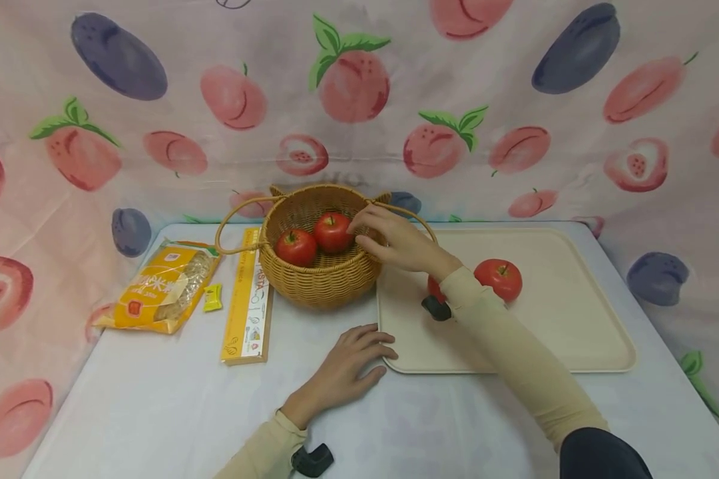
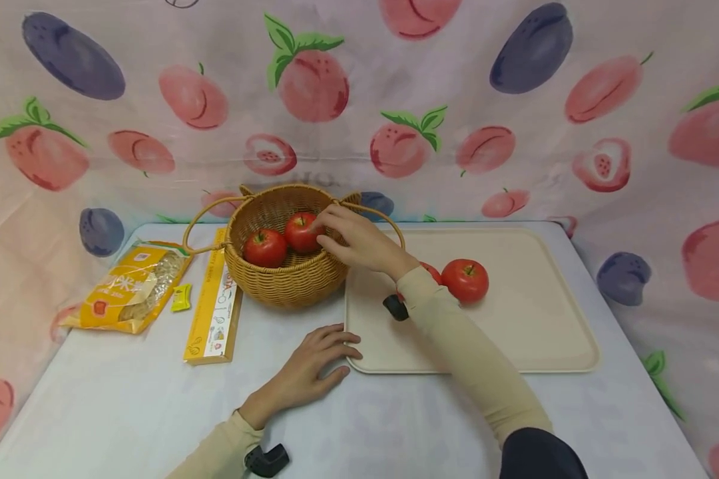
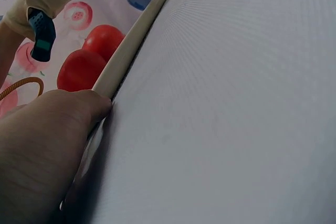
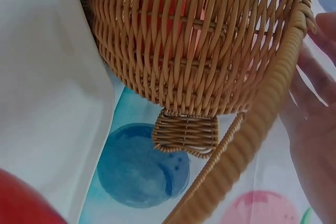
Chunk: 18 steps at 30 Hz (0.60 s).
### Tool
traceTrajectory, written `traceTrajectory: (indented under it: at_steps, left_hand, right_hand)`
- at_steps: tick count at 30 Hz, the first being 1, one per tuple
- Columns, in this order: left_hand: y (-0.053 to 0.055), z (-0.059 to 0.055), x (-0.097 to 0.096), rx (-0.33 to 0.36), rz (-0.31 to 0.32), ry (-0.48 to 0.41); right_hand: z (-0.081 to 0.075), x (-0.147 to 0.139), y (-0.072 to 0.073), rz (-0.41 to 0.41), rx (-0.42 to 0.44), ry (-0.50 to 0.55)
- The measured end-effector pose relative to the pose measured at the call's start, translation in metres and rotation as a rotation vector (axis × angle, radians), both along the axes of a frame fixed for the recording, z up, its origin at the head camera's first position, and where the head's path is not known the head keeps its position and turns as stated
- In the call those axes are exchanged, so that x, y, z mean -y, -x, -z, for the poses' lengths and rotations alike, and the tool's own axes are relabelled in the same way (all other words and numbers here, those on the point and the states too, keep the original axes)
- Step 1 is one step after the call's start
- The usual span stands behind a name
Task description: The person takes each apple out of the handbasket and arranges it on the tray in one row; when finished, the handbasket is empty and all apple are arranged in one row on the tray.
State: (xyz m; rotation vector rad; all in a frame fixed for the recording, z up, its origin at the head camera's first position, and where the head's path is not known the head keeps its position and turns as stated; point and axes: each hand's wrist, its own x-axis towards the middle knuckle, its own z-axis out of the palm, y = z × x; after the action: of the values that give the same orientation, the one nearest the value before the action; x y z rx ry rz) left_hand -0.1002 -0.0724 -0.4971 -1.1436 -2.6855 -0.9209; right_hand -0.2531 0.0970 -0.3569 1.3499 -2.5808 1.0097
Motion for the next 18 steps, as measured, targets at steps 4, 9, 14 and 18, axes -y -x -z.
traceTrajectory:
  at_steps: [4,9,14,18]
  left_hand:
    - [0.0,0.0,0.0,0.0,0.002,0.0]
    - [-0.001,0.001,0.0,0.02,0.001,0.002]
    - [-0.001,0.0,0.0,0.019,-0.001,0.001]
    - [0.0,0.0,0.0,0.009,0.004,-0.005]
  right_hand:
    - [-0.002,0.006,0.003,0.013,0.025,-0.053]
    - [-0.004,0.015,0.009,0.014,0.032,-0.102]
    - [-0.006,0.023,0.016,0.004,0.022,-0.177]
    - [-0.009,0.029,0.021,0.0,0.016,-0.238]
